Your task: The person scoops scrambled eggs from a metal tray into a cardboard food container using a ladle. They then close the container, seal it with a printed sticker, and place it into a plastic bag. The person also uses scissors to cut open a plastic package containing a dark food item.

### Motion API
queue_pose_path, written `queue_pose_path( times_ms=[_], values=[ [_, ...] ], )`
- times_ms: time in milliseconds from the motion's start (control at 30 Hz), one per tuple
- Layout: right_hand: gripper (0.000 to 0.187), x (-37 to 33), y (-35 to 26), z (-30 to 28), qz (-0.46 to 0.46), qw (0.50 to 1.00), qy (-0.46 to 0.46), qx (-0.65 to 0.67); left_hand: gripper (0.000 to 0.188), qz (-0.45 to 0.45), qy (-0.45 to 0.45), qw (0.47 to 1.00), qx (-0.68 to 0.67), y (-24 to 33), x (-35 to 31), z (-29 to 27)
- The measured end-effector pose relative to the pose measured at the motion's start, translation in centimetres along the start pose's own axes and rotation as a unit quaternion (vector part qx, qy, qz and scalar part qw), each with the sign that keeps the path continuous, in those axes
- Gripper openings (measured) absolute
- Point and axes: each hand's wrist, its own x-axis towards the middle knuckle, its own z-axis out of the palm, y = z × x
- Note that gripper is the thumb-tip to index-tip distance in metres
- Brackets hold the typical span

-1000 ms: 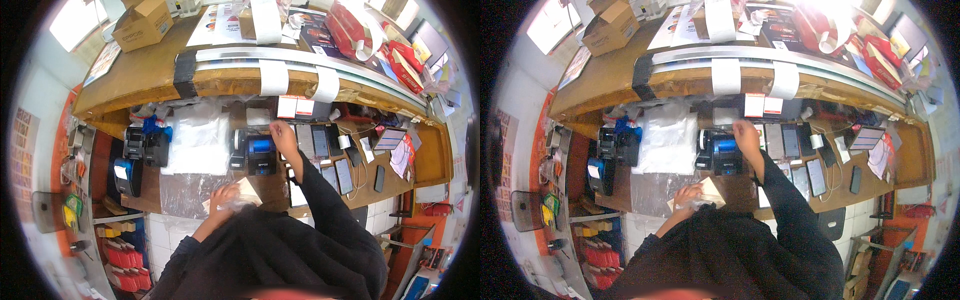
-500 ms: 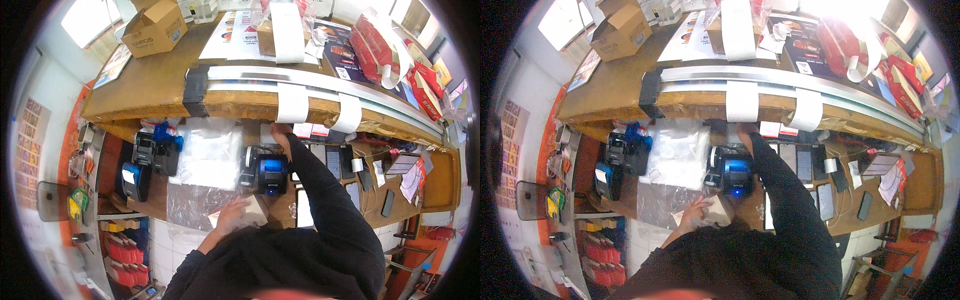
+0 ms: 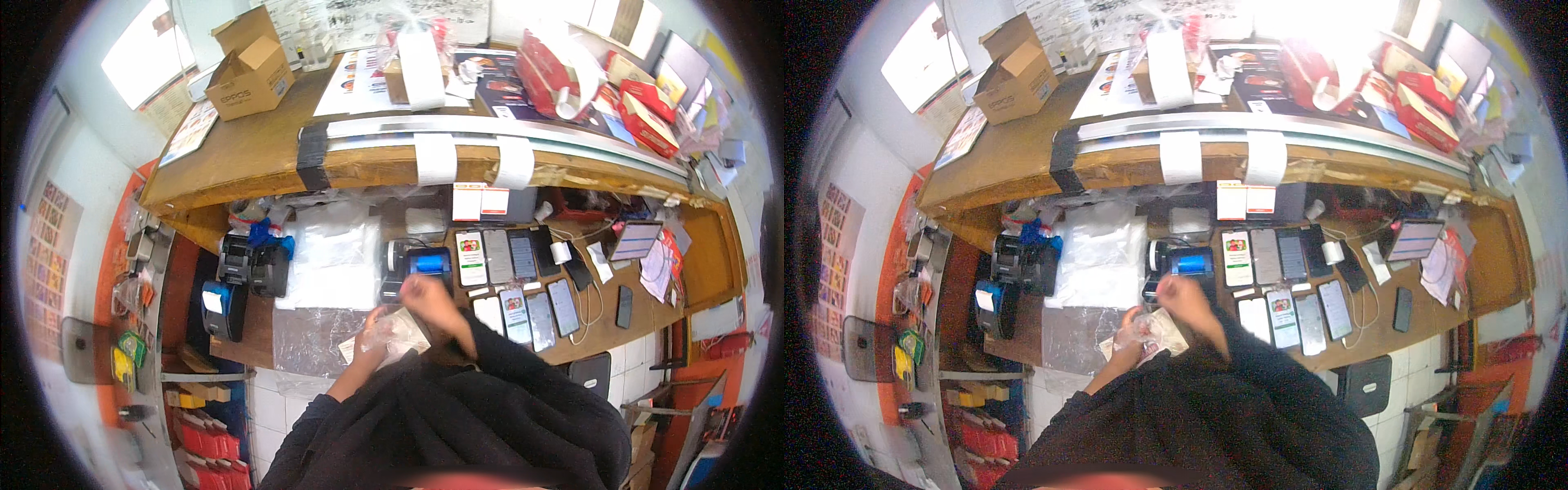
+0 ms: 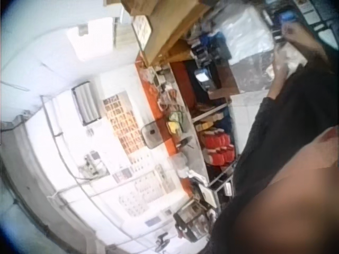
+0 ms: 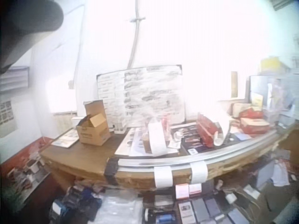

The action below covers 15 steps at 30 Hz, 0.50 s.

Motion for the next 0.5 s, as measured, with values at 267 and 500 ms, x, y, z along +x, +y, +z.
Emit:
queue_pose_path(
  times_ms=[267, 500],
  values=[
    [0.009, -6.6, -2.2, 1.6, 0.058, 0.996, 0.069, 0.004, 0.027, 0.141, -0.020, 0.975, 0.170, 4.4, -2.7, 0.0],
    [0.010, -9.1, -3.6, -0.3, 0.065, 0.960, 0.271, 0.007, 0.048, 0.149, 0.053, 0.975, 0.156, 4.1, -3.5, 2.1]
  ],
)
